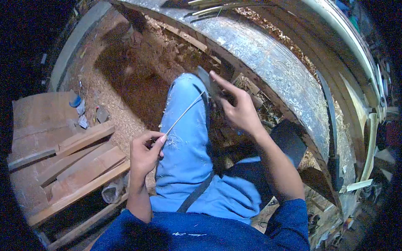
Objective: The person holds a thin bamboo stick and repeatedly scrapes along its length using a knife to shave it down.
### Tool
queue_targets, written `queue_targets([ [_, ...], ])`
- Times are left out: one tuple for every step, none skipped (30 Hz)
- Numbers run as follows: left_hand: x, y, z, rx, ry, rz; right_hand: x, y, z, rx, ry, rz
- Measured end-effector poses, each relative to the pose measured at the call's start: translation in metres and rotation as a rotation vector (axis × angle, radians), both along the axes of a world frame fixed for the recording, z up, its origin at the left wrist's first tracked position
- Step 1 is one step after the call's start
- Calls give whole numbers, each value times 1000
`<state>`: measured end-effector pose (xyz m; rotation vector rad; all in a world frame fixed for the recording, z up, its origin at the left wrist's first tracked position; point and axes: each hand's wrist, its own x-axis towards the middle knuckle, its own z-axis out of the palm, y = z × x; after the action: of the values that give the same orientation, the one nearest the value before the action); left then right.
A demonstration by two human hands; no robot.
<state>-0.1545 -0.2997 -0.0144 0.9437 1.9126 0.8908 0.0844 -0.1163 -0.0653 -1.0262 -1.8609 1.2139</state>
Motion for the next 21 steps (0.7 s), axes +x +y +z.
queue_targets([
  [1, -1, -1, -7, 31, 0, 3, -6, -1, 36, -48, 57],
  [2, -1, -1, -15, 62, -2, 4, -13, 0, 2, -71, 97],
  [4, -1, 2, -6, 70, 5, 2, -19, 6, -33, -96, 136],
  [4, -2, 1, -13, 62, 11, 1, -25, 12, -67, -121, 175],
  [4, -2, -1, 16, 85, -12, -1, -30, 8, -34, -121, 183],
  [4, -3, -2, 47, 109, -35, -4, -33, 7, 0, -121, 191],
  [4, -4, -1, 41, 101, -30, -4, -36, 8, -7, -128, 197],
  [3, -5, 2, 11, 65, -25, -5, -37, 13, -54, -155, 187],
  [2, -7, 5, -17, 29, -22, -5, -38, 16, -102, -182, 176],
  [-1, -9, 8, -20, 21, -18, -5, -39, 14, -105, -190, 181],
  [-6, -14, 12, -73, 21, -48, -5, -40, 12, -85, -180, 165],
  [-11, -19, 14, -126, 21, -80, -5, -40, 11, -63, -170, 148],
  [-17, -25, 9, -74, 48, -107, -4, -40, 12, -65, -173, 150],
  [-21, -28, 8, -74, 46, -105, -4, -40, 13, -85, -183, 150],
  [-24, -30, 8, -107, 11, -102, -4, -39, 14, -106, -191, 150],
  [-27, -31, 7, -140, -23, -98, -4, -39, 14, -106, -190, 152],
  [-26, -32, 5, -140, -23, -96, -5, -40, 13, -108, -186, 150],
  [-24, -32, 3, -117, -21, -87, -5, -40, 12, -108, -183, 149],
  [-21, -32, 1, -94, -19, -77, -7, -42, 11, -108, -184, 152],
  [-19, -32, 0, -93, -21, -75, -8, -46, 9, -41, -146, 170],
  [-18, -32, -2, -94, -31, -41, -9, -50, 8, 26, -107, 188],
])
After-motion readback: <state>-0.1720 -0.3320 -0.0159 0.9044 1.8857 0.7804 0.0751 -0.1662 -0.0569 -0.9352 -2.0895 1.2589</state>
